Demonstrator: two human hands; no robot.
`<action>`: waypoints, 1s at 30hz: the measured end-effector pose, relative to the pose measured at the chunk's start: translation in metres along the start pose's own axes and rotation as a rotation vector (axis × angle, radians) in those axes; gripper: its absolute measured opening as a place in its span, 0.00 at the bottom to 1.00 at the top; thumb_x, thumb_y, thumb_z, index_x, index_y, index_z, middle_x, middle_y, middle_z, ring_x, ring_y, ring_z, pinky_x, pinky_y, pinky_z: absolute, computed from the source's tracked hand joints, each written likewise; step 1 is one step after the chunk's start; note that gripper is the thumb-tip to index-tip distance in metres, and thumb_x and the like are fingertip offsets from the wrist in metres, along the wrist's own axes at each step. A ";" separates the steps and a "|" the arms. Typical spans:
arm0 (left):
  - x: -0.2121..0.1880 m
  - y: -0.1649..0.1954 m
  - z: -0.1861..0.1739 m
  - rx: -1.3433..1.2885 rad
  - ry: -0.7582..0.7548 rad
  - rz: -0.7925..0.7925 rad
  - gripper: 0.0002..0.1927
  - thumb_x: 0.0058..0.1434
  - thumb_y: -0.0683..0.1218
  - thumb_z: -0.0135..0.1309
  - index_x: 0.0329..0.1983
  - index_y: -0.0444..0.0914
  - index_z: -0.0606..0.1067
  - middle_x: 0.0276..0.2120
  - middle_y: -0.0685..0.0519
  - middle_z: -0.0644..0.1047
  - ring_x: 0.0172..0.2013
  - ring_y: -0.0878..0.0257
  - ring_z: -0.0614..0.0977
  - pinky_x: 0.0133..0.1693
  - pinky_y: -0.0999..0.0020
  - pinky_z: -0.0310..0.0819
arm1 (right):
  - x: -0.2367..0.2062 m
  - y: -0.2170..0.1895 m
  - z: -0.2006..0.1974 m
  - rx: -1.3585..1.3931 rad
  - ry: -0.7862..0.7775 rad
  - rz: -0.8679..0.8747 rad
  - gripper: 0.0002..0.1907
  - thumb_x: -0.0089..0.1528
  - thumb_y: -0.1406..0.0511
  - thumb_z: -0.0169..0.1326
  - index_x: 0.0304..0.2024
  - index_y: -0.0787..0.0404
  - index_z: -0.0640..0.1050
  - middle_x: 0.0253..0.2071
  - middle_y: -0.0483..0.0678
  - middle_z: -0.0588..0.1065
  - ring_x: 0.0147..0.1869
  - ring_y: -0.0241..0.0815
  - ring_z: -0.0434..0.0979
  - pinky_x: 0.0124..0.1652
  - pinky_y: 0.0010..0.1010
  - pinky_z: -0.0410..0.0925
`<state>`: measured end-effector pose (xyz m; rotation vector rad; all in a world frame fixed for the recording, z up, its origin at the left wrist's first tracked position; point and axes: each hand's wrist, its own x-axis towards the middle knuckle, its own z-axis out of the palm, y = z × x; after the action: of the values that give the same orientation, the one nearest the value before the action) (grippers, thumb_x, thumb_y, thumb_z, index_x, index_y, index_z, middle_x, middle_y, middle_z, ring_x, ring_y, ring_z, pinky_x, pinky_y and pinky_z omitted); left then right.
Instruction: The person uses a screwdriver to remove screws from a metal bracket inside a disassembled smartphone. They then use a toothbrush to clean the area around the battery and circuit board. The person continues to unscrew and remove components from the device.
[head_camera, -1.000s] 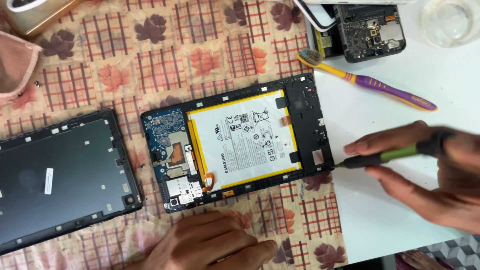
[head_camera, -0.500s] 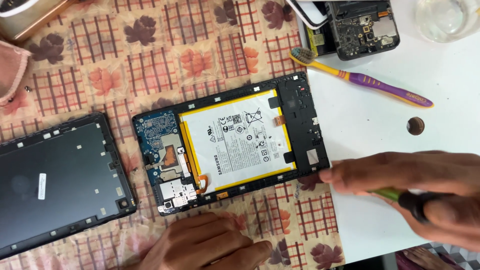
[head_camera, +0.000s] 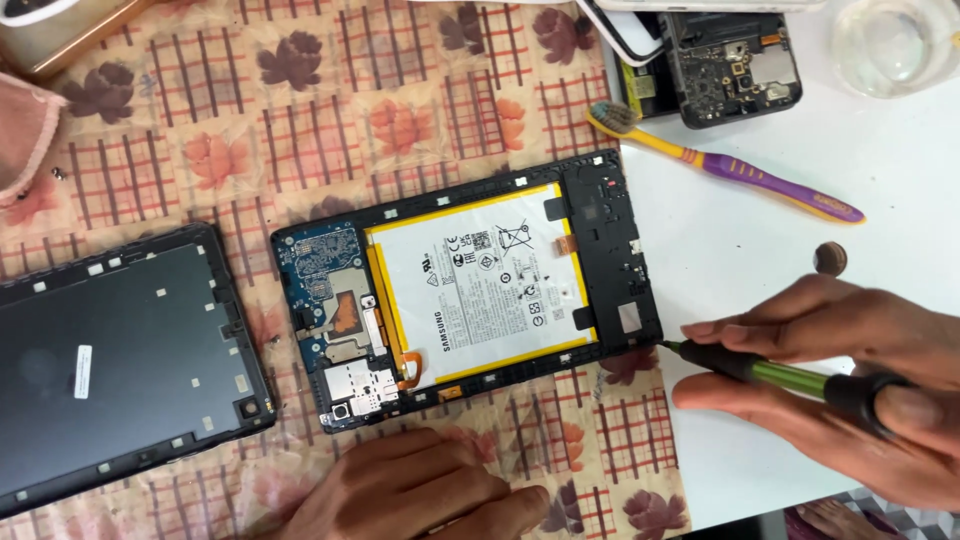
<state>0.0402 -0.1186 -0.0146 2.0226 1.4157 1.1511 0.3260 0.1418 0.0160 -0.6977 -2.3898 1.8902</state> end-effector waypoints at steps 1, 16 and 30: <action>0.000 0.000 0.000 0.000 -0.003 0.007 0.08 0.69 0.45 0.60 0.48 0.38 0.81 0.30 0.56 0.80 0.36 0.64 0.87 0.47 0.62 0.86 | 0.000 -0.001 0.002 -0.098 0.033 -0.009 0.32 0.70 0.46 0.44 0.54 0.69 0.73 0.58 0.62 0.75 0.66 0.53 0.72 0.64 0.46 0.72; 0.005 -0.001 0.003 0.030 0.025 0.025 0.08 0.68 0.45 0.63 0.46 0.38 0.82 0.28 0.56 0.81 0.34 0.64 0.87 0.41 0.65 0.85 | 0.007 -0.017 0.011 0.337 -0.118 -0.083 0.32 0.75 0.52 0.40 0.62 0.77 0.66 0.63 0.70 0.67 0.72 0.63 0.66 0.71 0.49 0.61; 0.010 0.004 -0.004 0.013 0.008 0.021 0.10 0.65 0.45 0.62 0.48 0.37 0.81 0.31 0.56 0.80 0.36 0.64 0.86 0.49 0.62 0.86 | -0.002 0.003 -0.005 0.109 0.049 0.024 0.24 0.72 0.58 0.44 0.58 0.74 0.73 0.62 0.61 0.76 0.69 0.51 0.74 0.66 0.39 0.67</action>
<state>0.0405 -0.1118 -0.0056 2.0489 1.4119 1.1632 0.3296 0.1461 0.0151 -0.7586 -2.2406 1.9701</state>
